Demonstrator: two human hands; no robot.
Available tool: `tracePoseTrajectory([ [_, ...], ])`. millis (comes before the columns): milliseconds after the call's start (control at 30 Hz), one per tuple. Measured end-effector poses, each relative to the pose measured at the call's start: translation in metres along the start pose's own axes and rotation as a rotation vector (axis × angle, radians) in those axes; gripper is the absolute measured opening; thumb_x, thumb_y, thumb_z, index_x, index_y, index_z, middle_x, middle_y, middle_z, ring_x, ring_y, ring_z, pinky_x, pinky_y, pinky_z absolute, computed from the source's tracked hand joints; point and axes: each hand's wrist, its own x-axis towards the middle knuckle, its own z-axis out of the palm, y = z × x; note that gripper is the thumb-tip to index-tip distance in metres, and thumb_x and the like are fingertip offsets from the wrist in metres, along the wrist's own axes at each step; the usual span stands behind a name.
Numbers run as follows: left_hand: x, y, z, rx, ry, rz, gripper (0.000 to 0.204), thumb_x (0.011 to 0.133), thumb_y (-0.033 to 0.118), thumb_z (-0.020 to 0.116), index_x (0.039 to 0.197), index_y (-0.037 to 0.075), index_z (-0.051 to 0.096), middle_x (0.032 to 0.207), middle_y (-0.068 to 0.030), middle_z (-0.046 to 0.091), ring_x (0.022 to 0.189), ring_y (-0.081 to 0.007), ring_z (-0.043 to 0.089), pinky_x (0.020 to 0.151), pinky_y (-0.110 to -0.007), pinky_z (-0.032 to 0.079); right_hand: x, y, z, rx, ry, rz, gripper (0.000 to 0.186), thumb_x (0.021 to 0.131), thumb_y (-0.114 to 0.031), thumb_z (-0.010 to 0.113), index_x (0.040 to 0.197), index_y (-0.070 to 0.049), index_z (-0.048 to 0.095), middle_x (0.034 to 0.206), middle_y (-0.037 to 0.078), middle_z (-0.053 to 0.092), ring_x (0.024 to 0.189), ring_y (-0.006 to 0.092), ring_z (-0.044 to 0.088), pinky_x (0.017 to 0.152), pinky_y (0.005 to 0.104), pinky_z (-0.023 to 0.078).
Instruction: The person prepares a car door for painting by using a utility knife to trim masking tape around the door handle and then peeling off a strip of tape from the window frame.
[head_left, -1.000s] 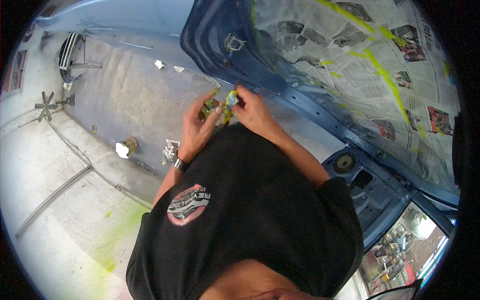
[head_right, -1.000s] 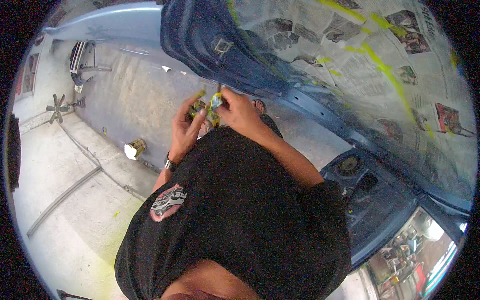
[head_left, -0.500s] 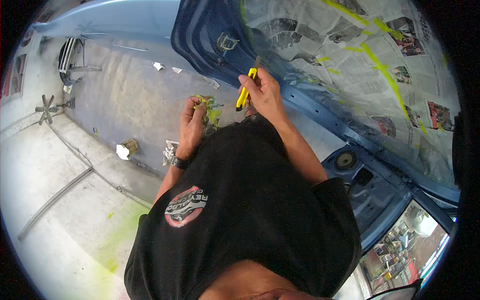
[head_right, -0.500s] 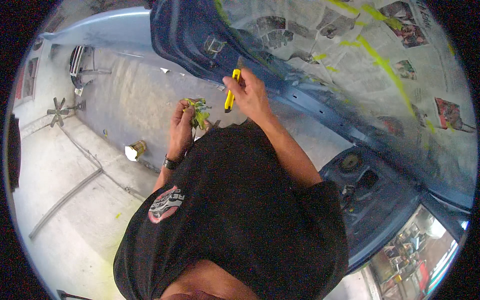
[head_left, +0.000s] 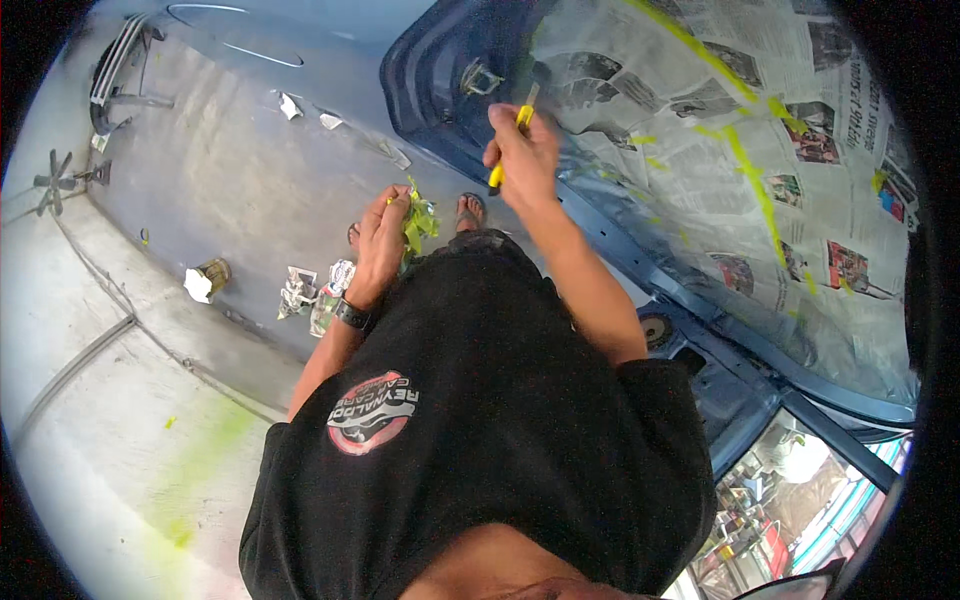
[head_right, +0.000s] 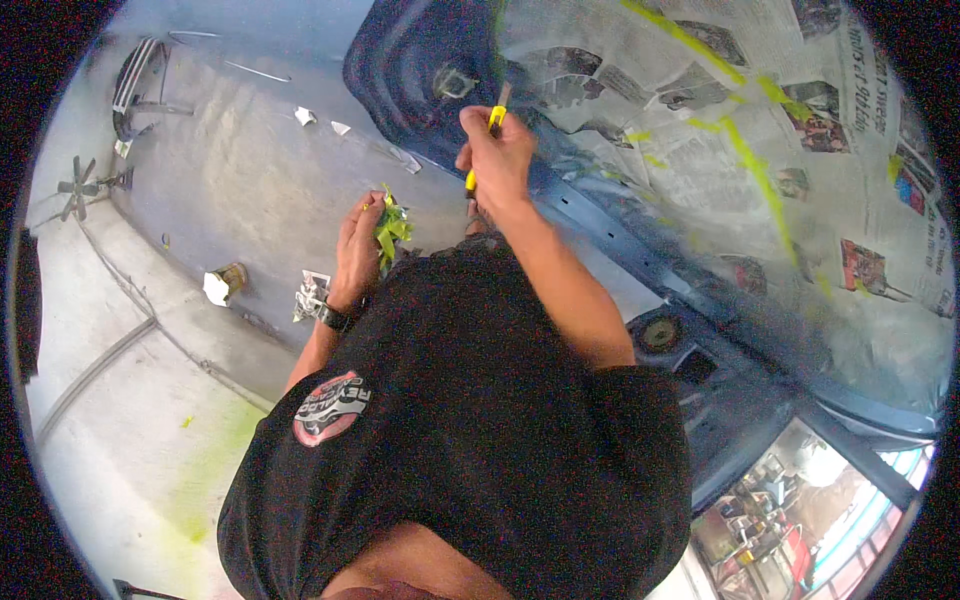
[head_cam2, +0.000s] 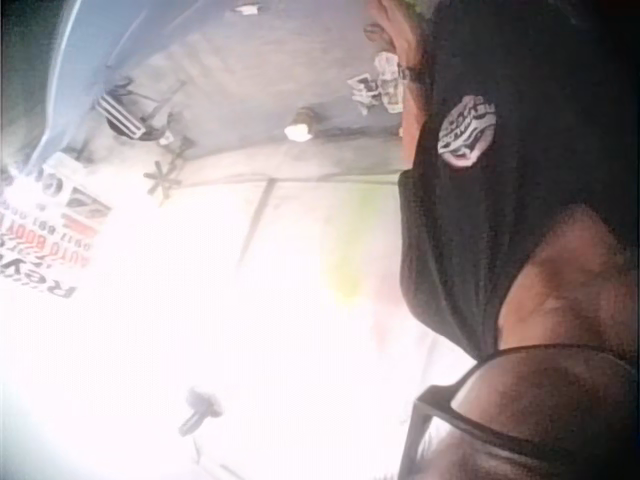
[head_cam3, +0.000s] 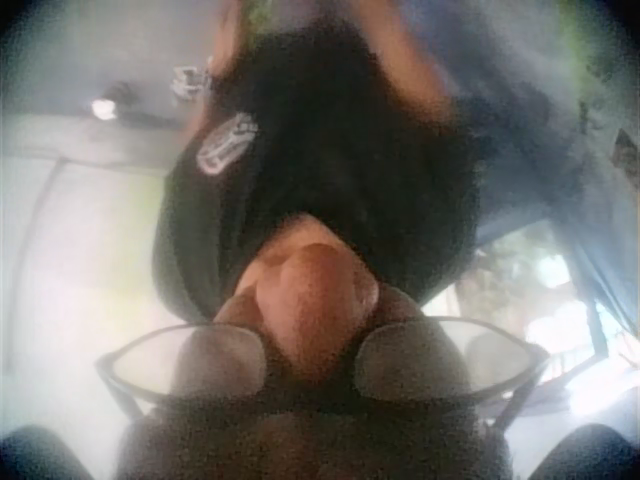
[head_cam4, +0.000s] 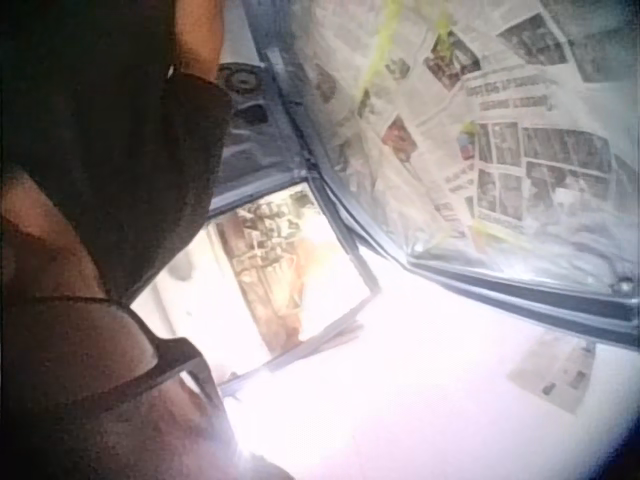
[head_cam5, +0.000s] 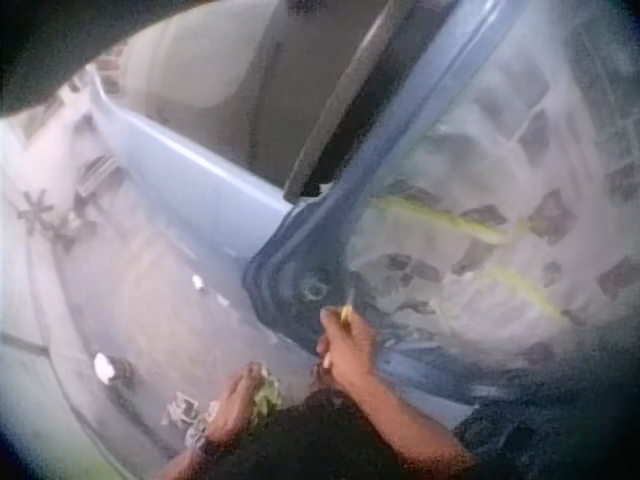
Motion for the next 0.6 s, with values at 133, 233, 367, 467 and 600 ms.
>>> tracePoseTrajectory([
  [133, -0.004, -0.007, -0.006, -0.092, 0.037, -0.010, 0.017, 0.099, 0.022, 0.047, 0.099, 0.008, 0.057, 0.080, 0.0040, 0.054, 0.068, -0.0060, 0.052, 0.061, -0.021, 0.043, 0.005, 0.015, 0.035, 0.482, 0.190, 0.096, 0.019, 0.083, -0.016, 0.075, 0.092, -0.007, 0.062, 0.061, -0.001, 0.050, 0.043, 0.0131, 0.050, 0.040, 0.0273, 0.041],
  [233, -0.013, -0.002, -0.018, -0.114, 0.070, -0.015, 0.018, 0.100, 0.023, 0.047, 0.099, 0.008, 0.058, 0.078, 0.0050, 0.053, 0.068, -0.0045, 0.049, 0.061, -0.020, 0.040, 0.007, 0.013, 0.051, 0.566, 0.224, 0.112, 0.019, 0.083, -0.015, 0.075, 0.088, -0.008, 0.059, 0.064, 0.001, 0.054, 0.041, 0.0137, 0.051, 0.038, 0.0274, 0.041],
  [367, -0.021, 0.009, -0.038, -0.119, 0.078, 0.002, 0.018, 0.100, 0.022, 0.047, 0.099, 0.008, 0.058, 0.077, 0.0054, 0.053, 0.066, -0.0034, 0.048, 0.059, -0.020, 0.039, 0.010, 0.011, 0.068, 0.536, 0.321, 0.052, 0.019, 0.084, -0.013, 0.072, 0.086, -0.008, 0.055, 0.062, 0.002, 0.053, 0.040, 0.0149, 0.050, 0.038, 0.0279, 0.041],
  [467, -0.025, 0.018, -0.047, -0.102, 0.075, -0.009, 0.017, 0.100, 0.020, 0.047, 0.098, 0.007, 0.057, 0.077, 0.0049, 0.054, 0.066, -0.0037, 0.049, 0.059, -0.021, 0.041, 0.013, 0.012, 0.076, 0.509, 0.390, 0.029, 0.017, 0.086, -0.012, 0.070, 0.086, -0.007, 0.053, 0.061, 0.003, 0.053, 0.039, 0.0151, 0.050, 0.037, 0.0281, 0.041],
  [600, -0.023, 0.017, -0.061, -0.086, 0.077, -0.020, 0.017, 0.099, 0.021, 0.047, 0.096, 0.006, 0.056, 0.077, 0.0045, 0.054, 0.065, -0.0040, 0.049, 0.059, -0.021, 0.041, 0.018, 0.016, 0.078, 0.469, 0.449, -0.020, 0.015, 0.087, -0.009, 0.066, 0.085, -0.006, 0.052, 0.058, 0.004, 0.053, 0.038, 0.0149, 0.050, 0.036, 0.0283, 0.040],
])
